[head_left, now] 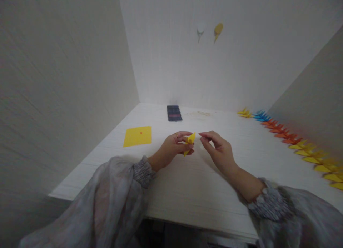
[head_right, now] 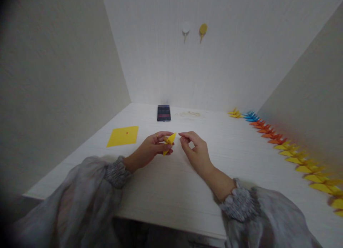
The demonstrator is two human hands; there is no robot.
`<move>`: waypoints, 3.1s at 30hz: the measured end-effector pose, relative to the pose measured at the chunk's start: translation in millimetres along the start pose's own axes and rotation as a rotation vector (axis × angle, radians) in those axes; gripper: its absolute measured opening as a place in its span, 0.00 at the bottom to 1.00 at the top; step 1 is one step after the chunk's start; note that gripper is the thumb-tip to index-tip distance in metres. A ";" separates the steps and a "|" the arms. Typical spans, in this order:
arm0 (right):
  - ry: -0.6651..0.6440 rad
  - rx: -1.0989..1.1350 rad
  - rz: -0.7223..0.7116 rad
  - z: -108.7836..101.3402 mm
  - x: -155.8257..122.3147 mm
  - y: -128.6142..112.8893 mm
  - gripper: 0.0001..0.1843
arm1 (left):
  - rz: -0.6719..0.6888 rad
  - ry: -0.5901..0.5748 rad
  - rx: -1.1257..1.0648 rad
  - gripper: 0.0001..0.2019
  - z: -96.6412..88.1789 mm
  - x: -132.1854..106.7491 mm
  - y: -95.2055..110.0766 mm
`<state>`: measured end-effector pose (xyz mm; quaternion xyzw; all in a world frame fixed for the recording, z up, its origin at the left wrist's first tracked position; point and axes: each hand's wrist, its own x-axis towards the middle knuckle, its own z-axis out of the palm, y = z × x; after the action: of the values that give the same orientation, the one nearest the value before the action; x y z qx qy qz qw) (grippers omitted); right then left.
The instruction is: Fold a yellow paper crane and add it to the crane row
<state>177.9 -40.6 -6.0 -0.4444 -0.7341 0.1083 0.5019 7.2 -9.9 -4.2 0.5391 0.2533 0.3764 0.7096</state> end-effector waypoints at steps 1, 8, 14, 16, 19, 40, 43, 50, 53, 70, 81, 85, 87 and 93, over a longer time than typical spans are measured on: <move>0.020 -0.062 -0.048 -0.4 0.6 1.3 0.14 | -0.014 0.001 -0.007 0.27 0.4 -0.5 0.6; -0.087 -0.410 -0.330 -2.1 2.8 6.9 0.14 | -0.053 -0.091 -0.006 0.18 2.2 -3.0 2.4; -0.131 -0.472 -0.356 -4.2 2.9 -0.1 0.09 | -0.069 -0.109 0.018 0.11 0.9 -3.7 0.9; -0.132 -0.457 -0.352 -3.8 3.0 -2.4 0.09 | -0.063 -0.108 0.009 0.11 0.8 -4.3 1.2; -0.140 -0.428 -0.332 -2.9 3.5 -3.7 0.09 | -0.062 -0.109 -0.015 0.11 1.5 -5.2 2.5; -0.222 -0.424 -0.270 2.7 3.3 4.0 0.11 | -0.091 -0.100 -0.084 0.10 2.2 -4.5 5.5; -0.184 -0.436 -0.264 0.1 3.1 8.6 0.08 | -0.080 -0.078 -0.068 0.10 -1.0 -3.1 3.0; -0.010 -0.370 -0.263 -4.5 0.9 -1.4 0.11 | -0.018 0.008 -0.013 0.19 -2.3 2.9 -4.0; -0.086 -0.372 -0.286 -1.6 1.2 -5.6 0.09 | -0.009 0.023 0.021 0.22 -0.6 4.2 -3.6; -0.005 -0.338 -0.192 1.9 2.7 -1.2 0.06 | -0.138 0.012 0.245 0.12 -1.2 2.9 -4.1; -0.027 -0.280 -0.139 3.2 3.7 -5.8 0.09 | -0.026 0.035 0.259 0.08 -1.3 2.4 -4.3; -0.020 -0.277 -0.122 3.2 3.9 -6.9 0.10 | -0.002 0.013 0.279 0.09 -2.2 2.0 -5.2; 0.002 -0.289 -0.116 3.2 3.7 -6.6 0.10 | -0.025 0.005 0.277 0.10 -1.9 1.8 -4.9; 0.051 -0.322 -0.101 2.5 3.4 -4.3 0.11 | -0.073 0.014 0.281 0.10 -0.9 1.8 -2.6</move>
<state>173.1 -39.8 -2.4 -0.4841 -0.7504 -0.0476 0.4474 8.2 -8.3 -6.8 0.6210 0.3278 0.3151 0.6385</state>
